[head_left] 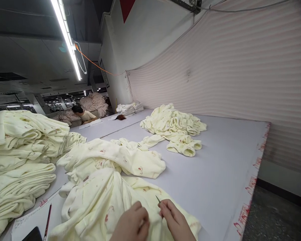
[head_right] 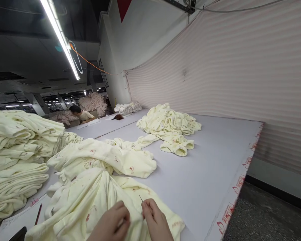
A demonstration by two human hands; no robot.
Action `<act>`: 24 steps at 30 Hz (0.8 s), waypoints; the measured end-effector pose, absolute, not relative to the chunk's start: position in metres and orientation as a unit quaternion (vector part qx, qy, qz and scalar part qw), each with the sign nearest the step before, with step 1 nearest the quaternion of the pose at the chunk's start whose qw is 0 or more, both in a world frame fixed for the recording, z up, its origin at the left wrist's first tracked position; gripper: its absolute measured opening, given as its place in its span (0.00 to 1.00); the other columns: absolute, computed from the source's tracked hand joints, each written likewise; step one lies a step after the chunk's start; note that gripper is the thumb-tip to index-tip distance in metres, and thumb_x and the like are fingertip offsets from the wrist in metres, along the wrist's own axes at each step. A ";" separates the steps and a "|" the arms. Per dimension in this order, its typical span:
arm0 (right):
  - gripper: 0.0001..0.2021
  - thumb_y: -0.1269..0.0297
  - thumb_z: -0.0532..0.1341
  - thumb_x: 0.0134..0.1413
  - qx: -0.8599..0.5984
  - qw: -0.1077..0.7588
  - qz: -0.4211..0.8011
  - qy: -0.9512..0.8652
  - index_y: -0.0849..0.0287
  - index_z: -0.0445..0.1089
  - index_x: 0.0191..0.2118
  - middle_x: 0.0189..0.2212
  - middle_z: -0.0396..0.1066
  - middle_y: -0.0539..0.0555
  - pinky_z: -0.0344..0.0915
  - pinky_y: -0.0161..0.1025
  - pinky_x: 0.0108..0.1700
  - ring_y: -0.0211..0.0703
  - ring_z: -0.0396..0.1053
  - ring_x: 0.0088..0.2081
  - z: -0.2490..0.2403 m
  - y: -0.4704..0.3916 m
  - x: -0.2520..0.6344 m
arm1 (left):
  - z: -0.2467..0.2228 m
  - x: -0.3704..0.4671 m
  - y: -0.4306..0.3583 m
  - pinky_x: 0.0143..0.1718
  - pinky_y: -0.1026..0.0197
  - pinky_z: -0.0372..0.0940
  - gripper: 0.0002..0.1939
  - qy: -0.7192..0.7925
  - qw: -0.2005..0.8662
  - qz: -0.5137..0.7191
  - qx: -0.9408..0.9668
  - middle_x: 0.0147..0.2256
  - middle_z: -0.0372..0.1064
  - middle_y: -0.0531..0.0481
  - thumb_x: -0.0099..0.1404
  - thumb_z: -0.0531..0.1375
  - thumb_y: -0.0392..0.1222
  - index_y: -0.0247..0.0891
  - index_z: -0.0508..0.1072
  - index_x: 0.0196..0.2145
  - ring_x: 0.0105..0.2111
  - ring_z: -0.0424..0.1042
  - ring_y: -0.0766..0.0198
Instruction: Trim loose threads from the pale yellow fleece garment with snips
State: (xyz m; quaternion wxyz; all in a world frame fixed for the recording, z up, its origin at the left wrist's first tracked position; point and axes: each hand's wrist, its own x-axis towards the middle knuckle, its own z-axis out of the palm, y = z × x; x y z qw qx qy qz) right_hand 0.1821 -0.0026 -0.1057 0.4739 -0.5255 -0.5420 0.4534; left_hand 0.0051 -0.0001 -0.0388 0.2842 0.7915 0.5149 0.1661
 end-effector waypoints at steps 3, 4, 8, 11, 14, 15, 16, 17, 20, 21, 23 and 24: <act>0.16 0.46 0.53 0.54 -0.532 0.489 0.453 -0.522 0.54 0.65 0.29 0.24 0.65 0.47 0.58 0.36 0.34 0.43 0.62 0.29 -0.120 -0.003 0.189 | -0.017 -0.029 0.001 0.55 0.55 0.55 0.09 0.486 0.401 0.389 0.672 0.53 0.61 0.44 0.62 0.52 0.43 0.41 0.66 0.26 0.54 0.62 0.54; 0.13 0.50 0.55 0.52 -0.537 0.490 0.449 -0.520 0.54 0.66 0.31 0.24 0.65 0.47 0.58 0.36 0.34 0.43 0.62 0.29 -0.125 -0.003 0.190 | -0.009 -0.040 0.001 0.53 0.57 0.57 0.10 0.493 0.460 0.440 0.593 0.53 0.61 0.47 0.63 0.52 0.44 0.41 0.65 0.26 0.51 0.65 0.56; 0.09 0.64 0.56 0.44 -0.562 0.461 0.420 -0.543 0.55 0.69 0.34 0.21 0.58 0.43 0.56 0.36 0.31 0.41 0.60 0.26 -0.129 0.004 0.183 | 0.002 -0.051 -0.001 0.32 0.61 0.58 0.08 0.563 0.441 0.356 0.602 0.29 0.66 0.53 0.60 0.52 0.43 0.40 0.64 0.25 0.26 0.63 0.64; 0.05 0.63 0.55 0.47 -0.542 0.465 0.410 -0.567 0.55 0.65 0.26 0.19 0.56 0.43 0.55 0.34 0.29 0.40 0.58 0.25 -0.116 0.011 0.169 | -0.013 -0.023 -0.003 0.33 0.59 0.55 0.05 0.577 0.335 0.202 0.717 0.25 0.65 0.53 0.52 0.59 0.42 0.40 0.66 0.25 0.30 0.64 0.58; 0.08 0.59 0.54 0.50 -0.511 0.486 0.402 -0.584 0.55 0.61 0.25 0.21 0.58 0.44 0.57 0.34 0.30 0.40 0.60 0.27 -0.102 0.013 0.155 | -0.029 0.004 0.000 0.33 0.58 0.54 0.12 0.581 0.303 0.189 0.731 0.26 0.65 0.53 0.50 0.63 0.46 0.41 0.65 0.29 0.29 0.65 0.57; 0.08 0.58 0.54 0.51 -0.503 0.491 0.396 -0.591 0.55 0.61 0.25 0.22 0.59 0.45 0.57 0.34 0.30 0.40 0.60 0.27 -0.098 0.012 0.151 | -0.031 0.007 0.001 0.32 0.59 0.54 0.09 0.586 0.300 0.199 0.726 0.25 0.64 0.54 0.52 0.60 0.45 0.41 0.63 0.28 0.28 0.65 0.57; 0.09 0.57 0.54 0.51 -0.497 0.494 0.388 -0.598 0.55 0.61 0.26 0.22 0.59 0.45 0.57 0.34 0.30 0.40 0.60 0.27 -0.096 0.010 0.147 | -0.032 0.008 0.002 0.31 0.59 0.54 0.07 0.589 0.300 0.214 0.719 0.23 0.62 0.55 0.55 0.57 0.44 0.42 0.61 0.27 0.28 0.65 0.58; 0.10 0.56 0.55 0.52 -0.494 0.496 0.379 -0.605 0.55 0.62 0.27 0.22 0.59 0.45 0.57 0.34 0.30 0.40 0.59 0.27 -0.094 0.008 0.144 | -0.031 0.005 0.003 0.30 0.60 0.55 0.05 0.590 0.305 0.228 0.712 0.23 0.61 0.55 0.57 0.54 0.42 0.42 0.60 0.25 0.27 0.64 0.60; 0.11 0.53 0.56 0.52 -0.486 0.496 0.372 -0.616 0.55 0.65 0.33 0.22 0.58 0.44 0.56 0.34 0.29 0.39 0.58 0.24 -0.092 0.001 0.137 | -0.025 -0.012 0.001 0.32 0.62 0.59 0.05 0.547 0.393 0.262 0.691 0.25 0.63 0.54 0.59 0.51 0.39 0.40 0.65 0.28 0.29 0.66 0.62; 0.11 0.53 0.57 0.51 -0.479 0.499 0.380 -0.614 0.55 0.65 0.34 0.23 0.59 0.44 0.57 0.35 0.29 0.40 0.60 0.25 -0.092 -0.001 0.135 | -0.023 -0.019 0.000 0.33 0.62 0.60 0.06 0.522 0.444 0.277 0.674 0.27 0.65 0.53 0.59 0.52 0.41 0.39 0.68 0.30 0.30 0.66 0.62; 0.11 0.53 0.59 0.49 -0.471 0.505 0.397 -0.605 0.54 0.65 0.34 0.26 0.64 0.46 0.60 0.35 0.32 0.42 0.64 0.29 -0.091 -0.003 0.129 | -0.023 -0.029 -0.002 0.35 0.62 0.61 0.08 0.475 0.538 0.312 0.622 0.30 0.68 0.52 0.58 0.56 0.43 0.37 0.71 0.32 0.32 0.66 0.62; 0.11 0.54 0.59 0.47 -0.473 0.506 0.400 -0.600 0.54 0.64 0.34 0.28 0.66 0.47 0.61 0.36 0.33 0.43 0.65 0.30 -0.090 -0.003 0.126 | -0.023 -0.032 -0.003 0.34 0.62 0.61 0.07 0.464 0.560 0.329 0.602 0.29 0.69 0.52 0.57 0.58 0.43 0.37 0.71 0.32 0.32 0.66 0.62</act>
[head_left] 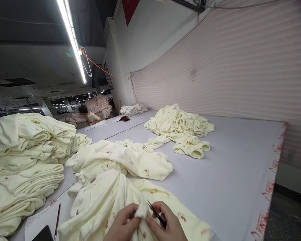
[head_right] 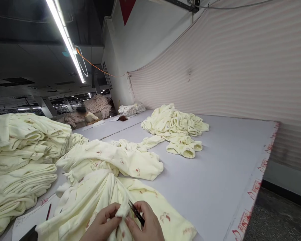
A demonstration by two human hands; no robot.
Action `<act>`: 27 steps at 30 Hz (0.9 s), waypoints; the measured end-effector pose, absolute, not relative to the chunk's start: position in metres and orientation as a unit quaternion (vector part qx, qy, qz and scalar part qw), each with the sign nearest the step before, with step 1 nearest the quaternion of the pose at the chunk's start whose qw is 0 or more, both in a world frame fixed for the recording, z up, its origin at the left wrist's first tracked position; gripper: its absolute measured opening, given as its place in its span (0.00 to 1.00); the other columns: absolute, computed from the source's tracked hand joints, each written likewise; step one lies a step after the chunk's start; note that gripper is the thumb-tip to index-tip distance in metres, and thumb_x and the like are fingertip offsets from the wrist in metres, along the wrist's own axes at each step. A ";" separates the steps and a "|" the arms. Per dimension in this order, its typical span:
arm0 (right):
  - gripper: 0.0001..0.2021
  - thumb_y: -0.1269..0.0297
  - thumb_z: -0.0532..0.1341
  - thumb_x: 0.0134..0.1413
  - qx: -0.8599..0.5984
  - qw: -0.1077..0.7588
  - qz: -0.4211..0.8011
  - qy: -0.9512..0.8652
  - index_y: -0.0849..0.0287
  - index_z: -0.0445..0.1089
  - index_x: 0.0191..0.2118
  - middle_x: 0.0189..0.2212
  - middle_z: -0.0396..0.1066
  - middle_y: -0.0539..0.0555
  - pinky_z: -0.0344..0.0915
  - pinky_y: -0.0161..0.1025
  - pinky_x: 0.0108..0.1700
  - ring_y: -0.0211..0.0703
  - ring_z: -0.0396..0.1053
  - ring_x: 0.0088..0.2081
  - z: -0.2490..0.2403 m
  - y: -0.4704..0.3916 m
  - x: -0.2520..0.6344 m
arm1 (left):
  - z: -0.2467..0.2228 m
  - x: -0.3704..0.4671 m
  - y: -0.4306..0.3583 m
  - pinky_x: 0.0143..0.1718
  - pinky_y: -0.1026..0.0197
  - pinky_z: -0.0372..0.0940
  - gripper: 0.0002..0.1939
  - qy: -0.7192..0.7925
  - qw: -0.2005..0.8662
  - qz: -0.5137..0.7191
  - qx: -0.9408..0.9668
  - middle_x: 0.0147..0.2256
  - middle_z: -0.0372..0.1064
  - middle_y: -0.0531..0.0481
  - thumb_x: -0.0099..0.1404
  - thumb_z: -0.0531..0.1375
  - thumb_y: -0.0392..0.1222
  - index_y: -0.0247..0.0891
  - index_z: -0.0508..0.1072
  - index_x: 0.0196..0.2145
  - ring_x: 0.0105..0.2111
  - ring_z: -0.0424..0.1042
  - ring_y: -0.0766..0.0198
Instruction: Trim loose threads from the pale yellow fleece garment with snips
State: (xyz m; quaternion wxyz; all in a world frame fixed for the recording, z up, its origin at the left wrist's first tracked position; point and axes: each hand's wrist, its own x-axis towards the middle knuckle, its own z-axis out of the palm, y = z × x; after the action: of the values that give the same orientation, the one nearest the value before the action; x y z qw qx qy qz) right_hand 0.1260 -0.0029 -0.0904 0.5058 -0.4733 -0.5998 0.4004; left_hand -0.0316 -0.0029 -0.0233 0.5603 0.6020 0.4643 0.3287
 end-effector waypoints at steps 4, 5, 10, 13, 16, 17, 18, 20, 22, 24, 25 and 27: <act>0.08 0.60 0.58 0.44 -0.500 0.502 0.406 -0.576 0.54 0.61 0.32 0.27 0.65 0.46 0.59 0.35 0.30 0.40 0.63 0.25 -0.090 -0.001 0.111 | -0.028 -0.035 -0.003 0.35 0.64 0.59 0.04 0.471 0.530 0.342 0.617 0.27 0.69 0.54 0.56 0.60 0.38 0.36 0.73 0.31 0.32 0.67 0.63; 0.07 0.61 0.57 0.44 -0.499 0.509 0.408 -0.571 0.53 0.60 0.32 0.25 0.64 0.45 0.59 0.34 0.29 0.39 0.61 0.24 -0.091 -0.001 0.109 | -0.029 -0.036 -0.003 0.37 0.63 0.60 0.05 0.468 0.526 0.336 0.626 0.27 0.70 0.53 0.57 0.60 0.39 0.35 0.74 0.31 0.34 0.67 0.61; 0.04 0.66 0.55 0.46 -0.504 0.527 0.358 -0.583 0.53 0.61 0.32 0.21 0.59 0.43 0.57 0.33 0.26 0.38 0.59 0.22 -0.091 -0.004 0.113 | -0.036 -0.045 -0.004 0.33 0.64 0.60 0.13 0.476 0.538 0.379 0.583 0.27 0.70 0.53 0.57 0.63 0.50 0.36 0.75 0.32 0.29 0.66 0.64; 0.04 0.68 0.56 0.46 -0.495 0.481 0.318 -0.649 0.53 0.65 0.30 0.25 0.66 0.46 0.59 0.33 0.27 0.40 0.64 0.24 -0.080 -0.009 0.127 | -0.039 -0.049 -0.005 0.30 0.65 0.58 0.14 0.470 0.570 0.406 0.538 0.25 0.68 0.54 0.55 0.65 0.51 0.36 0.76 0.31 0.26 0.64 0.67; 0.06 0.65 0.59 0.49 -0.483 0.422 0.297 -0.707 0.51 0.70 0.35 0.34 0.72 0.50 0.64 0.34 0.33 0.42 0.71 0.32 -0.066 -0.013 0.142 | -0.040 -0.050 -0.005 0.28 0.66 0.58 0.14 0.453 0.602 0.404 0.519 0.25 0.68 0.54 0.54 0.66 0.51 0.36 0.76 0.31 0.25 0.64 0.68; 0.08 0.63 0.60 0.51 -0.485 0.408 0.285 -0.719 0.51 0.71 0.39 0.36 0.72 0.51 0.65 0.34 0.34 0.43 0.72 0.34 -0.063 -0.014 0.146 | -0.040 -0.050 -0.005 0.27 0.66 0.58 0.15 0.448 0.611 0.403 0.513 0.24 0.68 0.54 0.54 0.66 0.51 0.36 0.76 0.31 0.24 0.65 0.68; 0.09 0.60 0.60 0.53 -0.488 0.399 0.272 -0.727 0.50 0.72 0.41 0.37 0.73 0.52 0.65 0.34 0.34 0.44 0.73 0.36 -0.061 -0.015 0.149 | -0.040 -0.049 -0.005 0.26 0.65 0.58 0.15 0.446 0.620 0.403 0.505 0.24 0.68 0.54 0.54 0.66 0.51 0.36 0.76 0.31 0.23 0.65 0.68; 0.11 0.57 0.59 0.55 -0.494 0.392 0.252 -0.734 0.49 0.72 0.43 0.36 0.74 0.52 0.65 0.34 0.34 0.45 0.73 0.36 -0.059 -0.015 0.152 | -0.040 -0.049 -0.005 0.26 0.66 0.58 0.16 0.446 0.628 0.404 0.494 0.23 0.67 0.55 0.53 0.67 0.52 0.36 0.75 0.31 0.22 0.64 0.69; 0.11 0.57 0.59 0.56 -0.482 0.394 0.264 -0.737 0.49 0.73 0.43 0.35 0.74 0.51 0.65 0.34 0.36 0.44 0.73 0.36 -0.059 -0.016 0.151 | -0.041 -0.049 -0.005 0.27 0.66 0.58 0.16 0.451 0.617 0.405 0.502 0.23 0.66 0.55 0.53 0.67 0.52 0.36 0.75 0.30 0.23 0.63 0.69; 0.11 0.58 0.58 0.57 -0.470 0.395 0.282 -0.737 0.49 0.74 0.44 0.35 0.74 0.51 0.65 0.33 0.36 0.43 0.73 0.36 -0.058 -0.016 0.148 | -0.041 -0.050 -0.005 0.28 0.66 0.57 0.14 0.462 0.595 0.398 0.524 0.24 0.67 0.55 0.54 0.66 0.51 0.36 0.75 0.31 0.25 0.63 0.69; 0.11 0.58 0.57 0.58 -0.466 0.394 0.289 -0.737 0.49 0.74 0.43 0.34 0.74 0.51 0.66 0.32 0.36 0.43 0.73 0.36 -0.057 -0.016 0.146 | -0.042 -0.050 -0.005 0.28 0.66 0.57 0.14 0.467 0.587 0.392 0.533 0.25 0.67 0.55 0.54 0.66 0.50 0.36 0.75 0.31 0.25 0.63 0.69; 0.11 0.57 0.56 0.60 -0.477 0.399 0.292 -0.726 0.49 0.75 0.41 0.34 0.75 0.51 0.65 0.32 0.35 0.43 0.73 0.36 -0.056 -0.016 0.145 | -0.042 -0.051 -0.004 0.29 0.65 0.57 0.14 0.472 0.584 0.381 0.539 0.25 0.67 0.55 0.55 0.66 0.50 0.36 0.75 0.32 0.25 0.64 0.68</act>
State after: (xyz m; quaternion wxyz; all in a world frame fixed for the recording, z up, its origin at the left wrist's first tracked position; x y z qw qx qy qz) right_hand 0.1448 -0.0159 -0.0558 0.3994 -0.4770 -0.7264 0.2918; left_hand -0.0509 -0.0044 -0.0416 0.5837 0.5393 0.4724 0.3813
